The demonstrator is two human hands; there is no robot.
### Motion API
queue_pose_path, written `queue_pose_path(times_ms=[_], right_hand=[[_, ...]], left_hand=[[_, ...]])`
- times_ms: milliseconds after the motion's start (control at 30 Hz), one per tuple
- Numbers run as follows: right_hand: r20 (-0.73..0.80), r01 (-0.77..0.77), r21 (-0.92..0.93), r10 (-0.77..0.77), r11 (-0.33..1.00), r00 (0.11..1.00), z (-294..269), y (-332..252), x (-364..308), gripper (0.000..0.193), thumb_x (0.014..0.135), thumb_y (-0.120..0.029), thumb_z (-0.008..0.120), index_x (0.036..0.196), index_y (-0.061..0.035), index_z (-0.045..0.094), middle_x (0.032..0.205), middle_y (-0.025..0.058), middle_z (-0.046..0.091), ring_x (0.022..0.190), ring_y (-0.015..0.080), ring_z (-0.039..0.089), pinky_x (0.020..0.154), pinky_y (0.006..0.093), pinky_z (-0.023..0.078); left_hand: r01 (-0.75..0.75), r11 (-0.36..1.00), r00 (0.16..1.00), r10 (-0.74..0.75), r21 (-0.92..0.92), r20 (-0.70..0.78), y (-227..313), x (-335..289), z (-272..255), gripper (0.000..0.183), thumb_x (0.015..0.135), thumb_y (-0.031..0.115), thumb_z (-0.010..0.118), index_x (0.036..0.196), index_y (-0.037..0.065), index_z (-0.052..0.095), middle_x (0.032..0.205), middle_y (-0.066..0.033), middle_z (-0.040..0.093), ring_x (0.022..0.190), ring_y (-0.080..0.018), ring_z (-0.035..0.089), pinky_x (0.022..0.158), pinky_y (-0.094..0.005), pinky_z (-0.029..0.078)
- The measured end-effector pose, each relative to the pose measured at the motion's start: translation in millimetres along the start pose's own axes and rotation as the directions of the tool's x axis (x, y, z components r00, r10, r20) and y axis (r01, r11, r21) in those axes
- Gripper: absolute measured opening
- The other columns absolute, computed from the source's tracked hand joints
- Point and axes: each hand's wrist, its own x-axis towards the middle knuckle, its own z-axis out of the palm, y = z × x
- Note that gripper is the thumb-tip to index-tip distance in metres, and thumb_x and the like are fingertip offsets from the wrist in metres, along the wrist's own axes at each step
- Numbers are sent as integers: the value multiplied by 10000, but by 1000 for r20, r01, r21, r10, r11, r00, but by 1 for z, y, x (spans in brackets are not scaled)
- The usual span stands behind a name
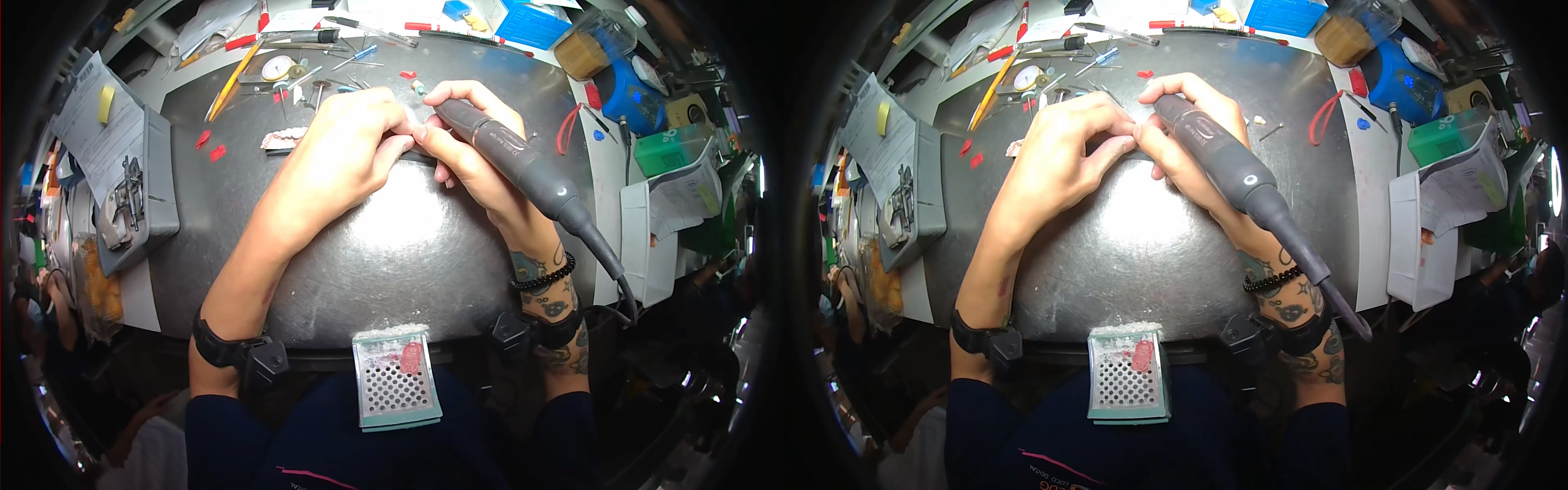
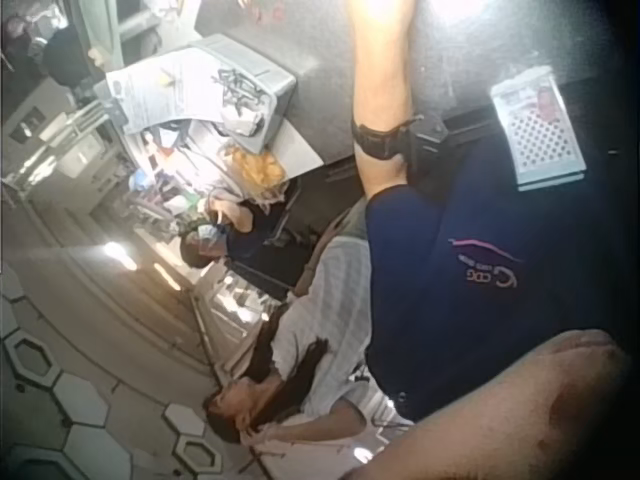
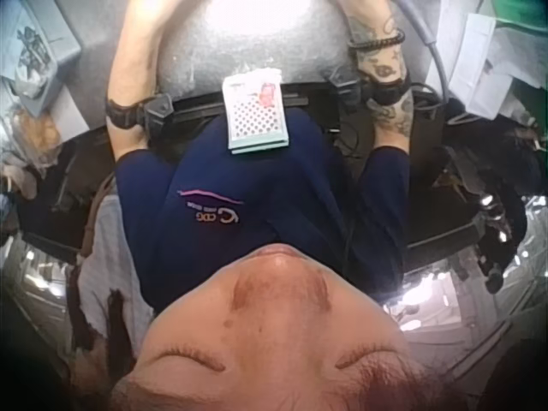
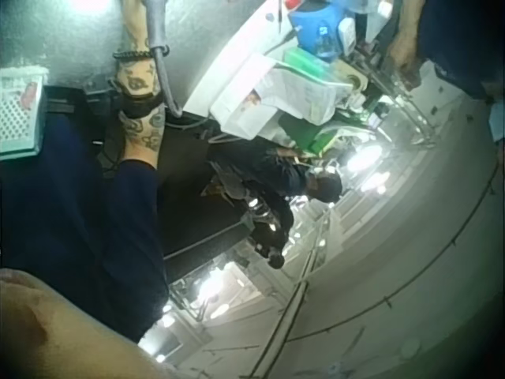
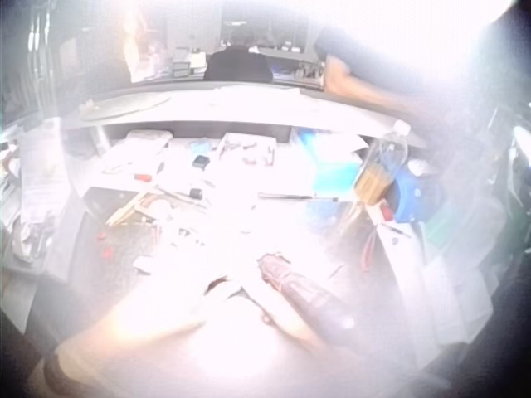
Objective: Using a rotary tool to grind and shape a dental prosthetic model and individual teeth components.
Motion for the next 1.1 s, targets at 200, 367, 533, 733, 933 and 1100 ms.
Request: queue_pose_path(times_ms=[200, 367, 533, 733, 933, 1100], right_hand=[[16, 26, -8, -26, 1000, 1000, 1, 1, 0, 237, 792, -22, 636, 1019, -26, 567, 703, 14, 607, 504, 45, 546, 434, 189, 423], [-21, 10, 54, -9, 999, 1000, 2, 1, -1, 226, 798, -17, 632, 1016, -28, 570, 727, 18, 610, 497, 44, 539, 428, 181, 416], [-28, 11, 43, -9, 999, 1000, 0, 3, 0, 229, 812, -19, 633, 1029, -32, 561, 718, 17, 604, 490, 47, 540, 414, 181, 404], [-73, 74, 69, -69, 995, 995, 2, -17, -3, 314, 897, -99, 592, 1173, -15, 470, 833, 78, 596, 552, 107, 577, 450, 205, 435], [-47, 227, 601, -250, 766, 967, -12, -28, -11, 272, 908, -182, 447, 1112, -4, 474, 816, 131, 592, 901, 267, 622, 931, 453, 467], [240, 46, 778, -364, 626, 900, -26, -11, -4, 261, 932, -276, 411, 1016, -60, 531, 757, 93, 522, 1118, 390, 527, 967, 515, 438]], left_hand=[[-7, 1000, 1000, 7, 12, -19, 1, -4, 2, 96, 782, 32, 657, 846, -38, 641, 842, -160, 645, 772, -308, 639, 706, -349, 504], [-24, 997, 1000, 25, 76, -16, 0, -6, 4, 101, 792, 21, 646, 875, -37, 644, 849, -158, 651, 770, -315, 642, 711, -358, 509], [-3, 999, 1000, 4, 37, -25, 2, -3, 2, 125, 803, 19, 646, 918, -29, 646, 859, -154, 657, 769, -291, 652, 712, -336, 516], [173, 822, 949, -286, -542, -132, 17, -1, -16, 165, 847, 12, 637, 1000, -47, 653, 920, -133, 687, 815, -179, 682, 758, -271, 548], [48, 508, 966, -241, -860, -89, 36, -3, -25, 182, 882, -28, 570, 1047, -98, 601, 987, -225, 651, 907, -291, 674, 813, -378, 574], [28, 417, 974, -216, -908, -69, 39, -5, -22, 201, 843, -71, 624, 1035, -127, 606, 1003, -219, 653, 923, -252, 665, 840, -362, 575]])
